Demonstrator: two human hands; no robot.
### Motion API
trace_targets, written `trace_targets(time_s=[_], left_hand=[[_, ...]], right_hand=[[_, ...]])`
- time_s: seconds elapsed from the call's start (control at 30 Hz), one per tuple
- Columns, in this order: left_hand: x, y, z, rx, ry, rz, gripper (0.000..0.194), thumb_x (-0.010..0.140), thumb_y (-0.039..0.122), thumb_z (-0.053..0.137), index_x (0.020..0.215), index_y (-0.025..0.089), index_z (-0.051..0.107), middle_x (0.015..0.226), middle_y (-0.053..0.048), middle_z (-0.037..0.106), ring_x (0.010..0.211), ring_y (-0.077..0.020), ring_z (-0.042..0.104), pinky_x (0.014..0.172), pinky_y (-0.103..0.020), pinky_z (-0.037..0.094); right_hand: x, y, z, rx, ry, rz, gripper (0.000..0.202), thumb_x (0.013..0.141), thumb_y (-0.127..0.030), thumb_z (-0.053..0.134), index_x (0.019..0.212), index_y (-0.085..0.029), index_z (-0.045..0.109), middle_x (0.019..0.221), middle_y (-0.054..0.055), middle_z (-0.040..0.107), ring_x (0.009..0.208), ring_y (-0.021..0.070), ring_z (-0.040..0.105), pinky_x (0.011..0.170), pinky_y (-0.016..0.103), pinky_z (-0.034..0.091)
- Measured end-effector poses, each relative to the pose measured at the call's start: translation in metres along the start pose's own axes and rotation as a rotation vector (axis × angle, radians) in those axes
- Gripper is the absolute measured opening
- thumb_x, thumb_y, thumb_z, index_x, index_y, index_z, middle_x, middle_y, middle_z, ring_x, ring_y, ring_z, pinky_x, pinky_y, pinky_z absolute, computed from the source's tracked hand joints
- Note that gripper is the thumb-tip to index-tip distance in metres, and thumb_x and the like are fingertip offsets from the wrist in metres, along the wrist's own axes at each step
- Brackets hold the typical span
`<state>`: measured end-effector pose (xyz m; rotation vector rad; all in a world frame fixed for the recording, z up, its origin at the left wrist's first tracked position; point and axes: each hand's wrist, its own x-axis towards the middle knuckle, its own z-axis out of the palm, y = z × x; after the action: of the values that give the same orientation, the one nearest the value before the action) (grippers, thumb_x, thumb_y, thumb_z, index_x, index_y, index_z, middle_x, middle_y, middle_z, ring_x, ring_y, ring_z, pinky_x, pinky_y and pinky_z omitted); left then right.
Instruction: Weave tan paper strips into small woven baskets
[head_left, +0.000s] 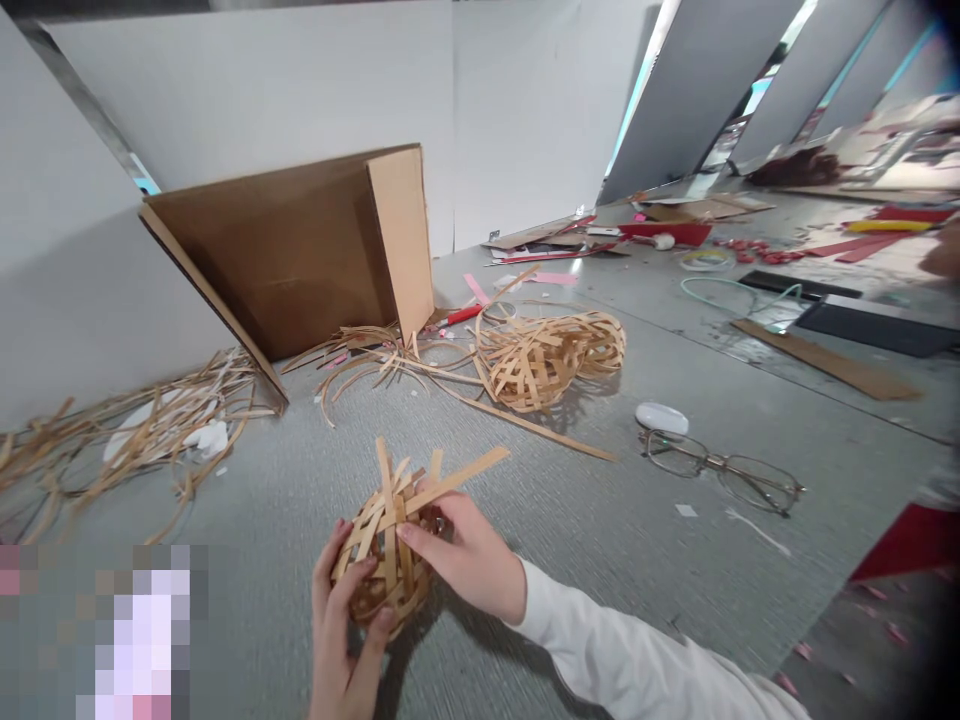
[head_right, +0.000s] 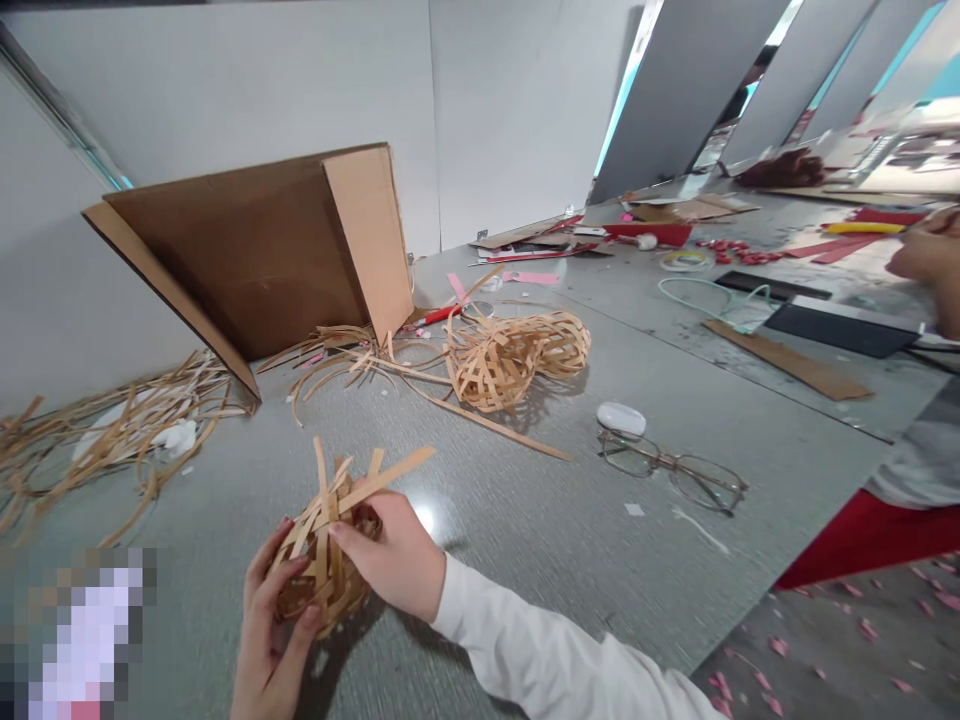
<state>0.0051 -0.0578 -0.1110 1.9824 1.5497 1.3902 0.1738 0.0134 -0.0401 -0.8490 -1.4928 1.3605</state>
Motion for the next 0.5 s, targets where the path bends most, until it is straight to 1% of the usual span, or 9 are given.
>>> trace_targets(time_s=[0.13,0.23,0.33,0.5], left_hand=[[-0.0014,-0.0032,-0.0008,0.032,-0.005,0.029,0.037,0.091,0.023,0.049,0.127,0.033,0.048,0.149,-0.007,0.034,0.137,-0.0270,0.036,0.102,-0.051,0.042],[-0.0017,-0.0051,-0.0028,0.085,-0.032,0.059,0.045,0.092,0.023,0.047,0.135,0.034,0.044,0.150,-0.007,0.033,0.137,-0.0255,0.036,0.101,-0.045,0.045],[-0.0014,-0.0049,-0.0041,0.113,-0.048,0.074,0.049,0.092,0.020,0.045,0.139,0.035,0.040,0.151,-0.005,0.033,0.136,-0.0236,0.037,0.101,-0.039,0.047],[0.0010,-0.0014,-0.0039,0.070,-0.054,0.117,0.053,0.092,0.013,0.043,0.140,0.035,0.040,0.151,-0.004,0.033,0.138,-0.0226,0.035,0.108,-0.037,0.039]], right_hand=[[-0.0016,0.0022,0.0002,-0.080,-0.008,0.009,0.013,0.082,-0.015,0.053,0.083,-0.017,0.066,0.081,0.005,0.067,0.081,0.0207,0.063,0.075,0.032,0.049],[-0.0014,0.0028,-0.0016,-0.110,-0.022,0.017,0.011,0.082,-0.017,0.053,0.084,-0.018,0.064,0.080,0.004,0.065,0.080,0.0210,0.061,0.077,0.033,0.047],[-0.0001,0.0015,-0.0035,-0.090,-0.053,0.022,0.010,0.082,-0.017,0.052,0.084,-0.017,0.062,0.080,0.004,0.063,0.081,0.0207,0.061,0.077,0.032,0.047],[0.0014,-0.0023,-0.0048,-0.005,-0.088,0.037,0.010,0.081,-0.013,0.049,0.085,-0.017,0.057,0.081,0.002,0.061,0.080,0.0182,0.060,0.074,0.029,0.048]])
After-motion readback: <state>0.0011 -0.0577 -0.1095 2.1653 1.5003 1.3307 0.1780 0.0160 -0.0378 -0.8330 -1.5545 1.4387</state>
